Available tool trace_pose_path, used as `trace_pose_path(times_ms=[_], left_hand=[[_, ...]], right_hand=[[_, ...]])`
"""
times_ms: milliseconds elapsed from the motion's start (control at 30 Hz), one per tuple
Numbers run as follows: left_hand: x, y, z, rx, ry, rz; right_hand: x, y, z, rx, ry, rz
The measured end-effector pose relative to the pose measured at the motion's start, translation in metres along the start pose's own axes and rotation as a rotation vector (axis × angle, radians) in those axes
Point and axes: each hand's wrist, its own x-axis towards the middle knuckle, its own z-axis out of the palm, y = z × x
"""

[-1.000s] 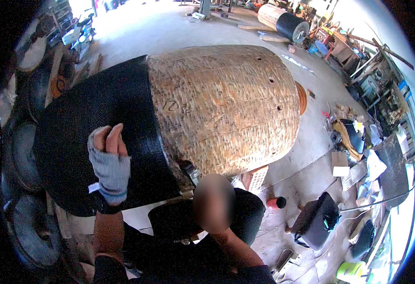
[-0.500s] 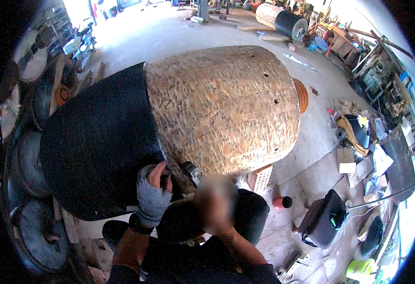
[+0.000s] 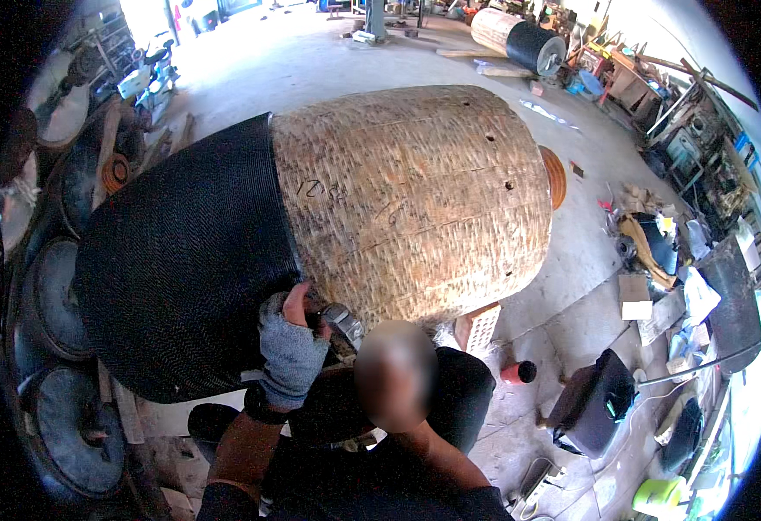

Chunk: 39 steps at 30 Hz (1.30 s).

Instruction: The person attaches a dark flexible mesh material to a large woven wooden structure using a hammer and small fasteners, repeatedly striking the edge of the mesh to secure it around the circumference.

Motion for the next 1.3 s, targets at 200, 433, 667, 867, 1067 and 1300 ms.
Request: trace_pose_path(times_ms=[200,433,667,867,1067,1300], left_hand=[[-0.003,-0.005,0.01,-0.044,0.047,0.014],[-0.003,-0.001,0.009,-0.116,0.004,-0.072],[0.0,0.001,0.004,-0.026,0.056,-0.026],[-0.04,0.0,0.003,-0.124,0.045,0.044],[-0.109,-0.003,0.024,0.012,-0.288,0.137],[-0.155,-0.006,0.06,0.065,-0.556,0.227]], right_hand=[[-0.002,0.0,-0.001,-0.082,-0.047,0.034],[-0.001,0.006,0.001,-0.159,-0.117,0.094],[0.002,0.015,0.006,-0.188,-0.127,0.05],[-0.017,0.022,-0.005,0.003,-0.015,-0.031],[-0.01,0.006,0.003,0.005,-0.131,0.095],[0.002,0.014,0.006,-0.018,-0.086,-0.137]])
